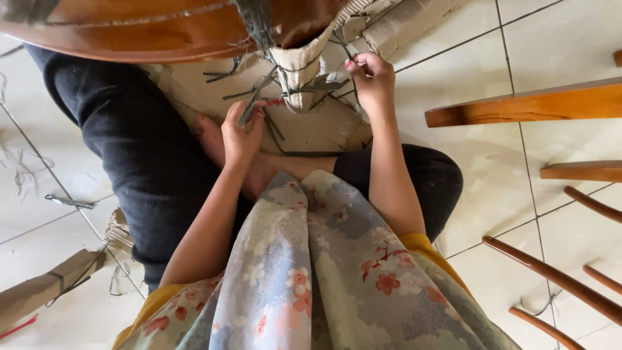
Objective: Wrapping and binding a wooden furniture component with thin strips of material while sitting on the floor
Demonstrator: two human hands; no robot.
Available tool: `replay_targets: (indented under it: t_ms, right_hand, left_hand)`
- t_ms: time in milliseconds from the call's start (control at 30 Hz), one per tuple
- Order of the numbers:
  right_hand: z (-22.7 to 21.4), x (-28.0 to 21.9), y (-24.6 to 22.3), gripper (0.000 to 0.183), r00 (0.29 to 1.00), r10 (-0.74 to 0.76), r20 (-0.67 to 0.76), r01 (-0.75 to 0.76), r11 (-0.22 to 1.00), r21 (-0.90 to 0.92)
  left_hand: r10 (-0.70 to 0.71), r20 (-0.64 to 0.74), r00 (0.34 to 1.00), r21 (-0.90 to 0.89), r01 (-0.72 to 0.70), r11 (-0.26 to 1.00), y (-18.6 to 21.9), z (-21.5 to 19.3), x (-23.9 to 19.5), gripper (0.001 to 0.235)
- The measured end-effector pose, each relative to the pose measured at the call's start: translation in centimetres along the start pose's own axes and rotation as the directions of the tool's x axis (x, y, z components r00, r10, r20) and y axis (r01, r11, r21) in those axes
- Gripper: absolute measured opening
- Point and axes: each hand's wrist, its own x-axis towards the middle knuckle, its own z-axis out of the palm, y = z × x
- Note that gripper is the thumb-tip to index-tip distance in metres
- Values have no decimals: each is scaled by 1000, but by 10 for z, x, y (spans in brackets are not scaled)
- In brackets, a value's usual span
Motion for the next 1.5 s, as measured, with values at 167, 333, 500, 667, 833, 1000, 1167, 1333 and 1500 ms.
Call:
replay_targets:
  t_ms: [167,333,500,667,833,1000,1167,1333,1500]
  right_hand:
    - [16,5,-6,19,996,-35,85,29,998,64]
    - [24,16,3,19,973,113,203,-146,978,152]
    - [37,28,40,5,934,87,348,-241,870,431]
    - [43,23,36,14,958,-20,287,-50,971,232]
    - [50,16,15,23,964,-137,229,157,985,-71]
    - [56,14,7,18,946,-236,223,260,962,-85]
    - [57,9,6,15,929,-299,217,325,941,-97]
    - [53,1,6,13,911,-359,204,386,916,-112]
    - [34,-8,-2,15,876,-447,183,474,869,-144]
  left_hand:
    - [0,-18,1000,71,1,997,8,3,9,25]
    - [-35,56,998,-57,38,998,7,-2,15,30]
    - [-82,50,995,-97,87,991,2,-1,15,30]
    - [-72,92,993,-170,87,982,-13,13,30,34]
    - [-88,135,987,-151,108,983,-39,42,55,64]
    - [-95,38,995,-30,96,995,-1,35,64,24]
    - [-114,107,988,-25,118,993,-13,24,53,28]
    - [-16,176,984,198,-19,980,-20,9,32,21]
    - [-41,176,984,340,-22,940,11,6,19,16]
